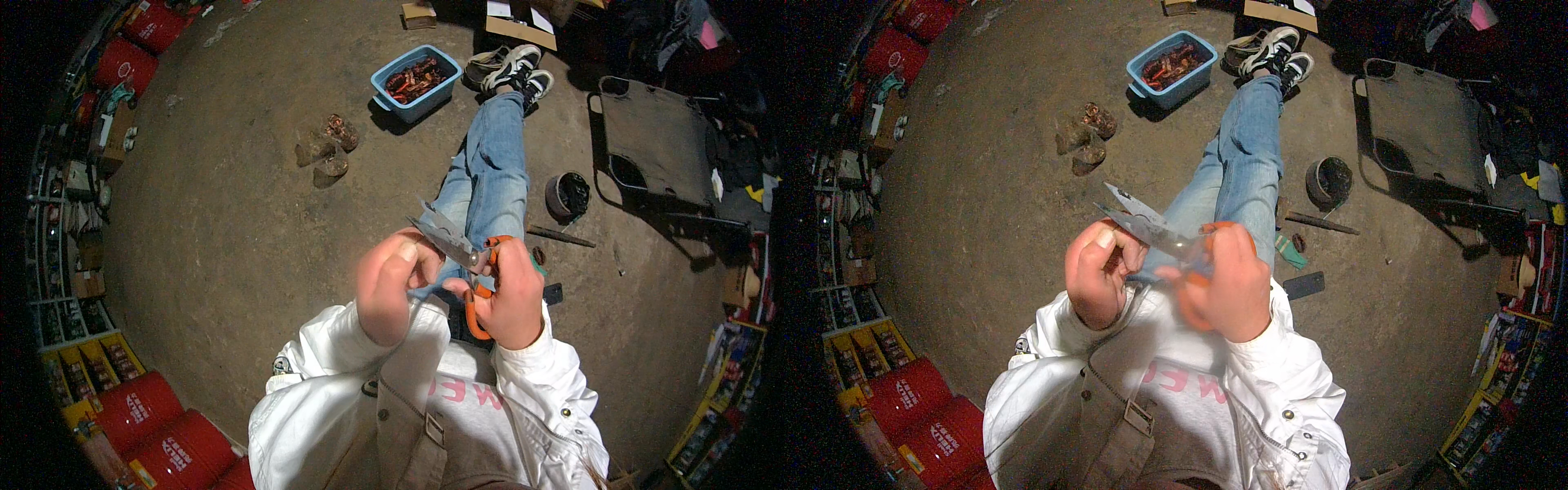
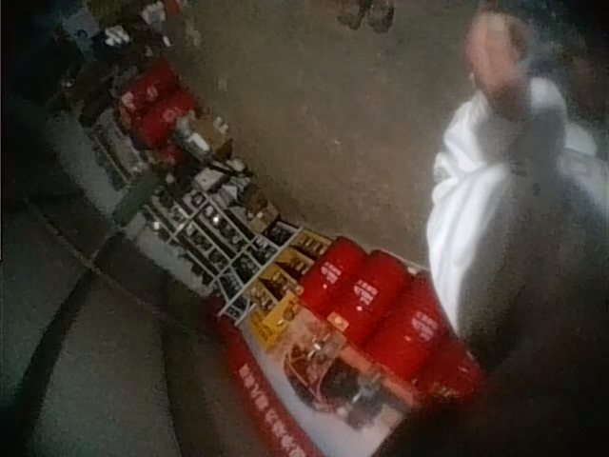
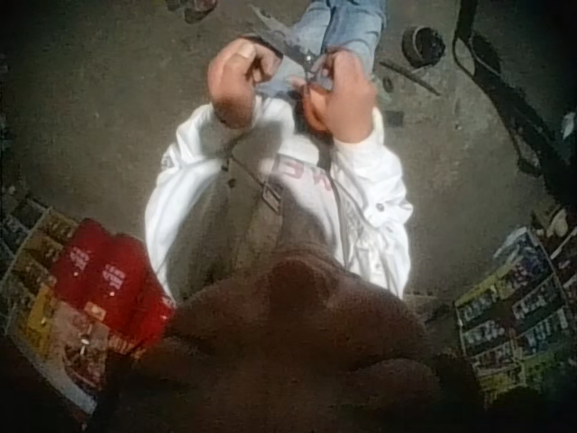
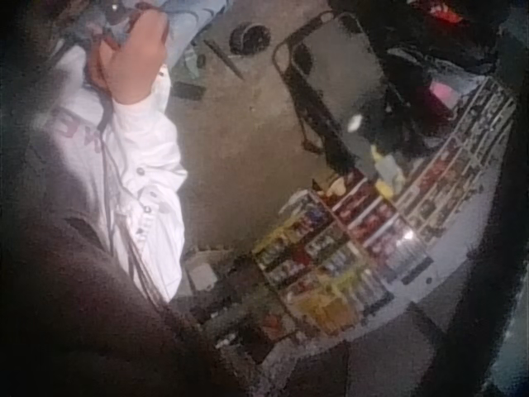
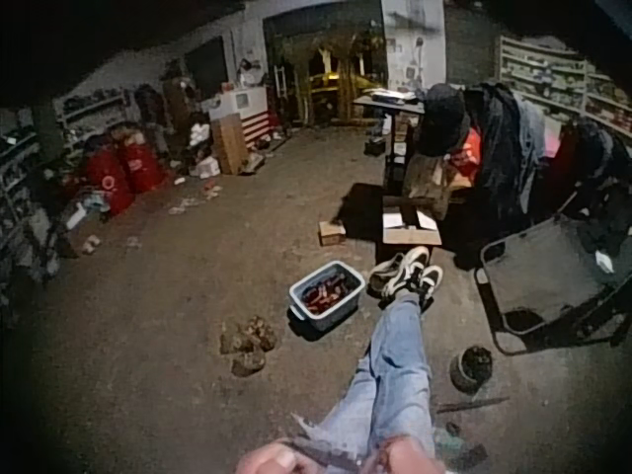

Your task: The person sits on the floor and uses orange-handled shears to trim the stems off dried red peppers one by one. Trimmed pieces are placed into a blue plastic container nearby.

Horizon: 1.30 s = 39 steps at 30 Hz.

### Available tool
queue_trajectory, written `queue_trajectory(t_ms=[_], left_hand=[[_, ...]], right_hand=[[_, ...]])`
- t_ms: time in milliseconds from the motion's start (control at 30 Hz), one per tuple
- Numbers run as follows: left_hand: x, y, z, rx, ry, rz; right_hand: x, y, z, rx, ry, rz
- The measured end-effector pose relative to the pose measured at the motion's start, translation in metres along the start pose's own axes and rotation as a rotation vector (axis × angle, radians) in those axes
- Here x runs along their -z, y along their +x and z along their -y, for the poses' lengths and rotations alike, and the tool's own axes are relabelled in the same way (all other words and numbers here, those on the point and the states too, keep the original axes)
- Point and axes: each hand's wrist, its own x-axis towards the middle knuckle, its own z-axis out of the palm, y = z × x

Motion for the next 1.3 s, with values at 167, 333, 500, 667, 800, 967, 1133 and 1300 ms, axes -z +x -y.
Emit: queue_trajectory(t_ms=[167,333,500,667,800,967,1133,1300], left_hand=[[-0.001,0.0,0.001,0.032,-0.062,-0.033],[0.001,0.001,0.002,0.04,-0.036,0.031],[0.0,0.001,0.003,-0.006,0.012,-0.013],[-0.001,0.001,-0.006,0.013,0.074,-0.015],[-0.008,0.001,-0.009,-0.009,0.139,-0.069],[-0.008,0.003,-0.008,-0.04,0.157,-0.065],[-0.005,0.004,-0.007,0.011,0.062,-0.043],[-0.007,0.002,-0.008,0.057,-0.007,-0.098]], right_hand=[[0.007,0.005,0.005,0.027,-0.043,-0.034],[0.009,0.009,0.011,0.031,-0.047,-0.025],[0.011,0.008,0.012,-0.039,-0.058,0.031],[0.012,0.009,0.011,0.01,-0.058,0.027],[0.011,0.008,0.013,-0.012,-0.03,0.029],[0.01,0.007,0.016,-0.061,0.025,0.03],[0.009,0.008,0.017,-0.042,0.015,0.027],[0.01,0.01,0.017,0.005,-0.006,0.02]])
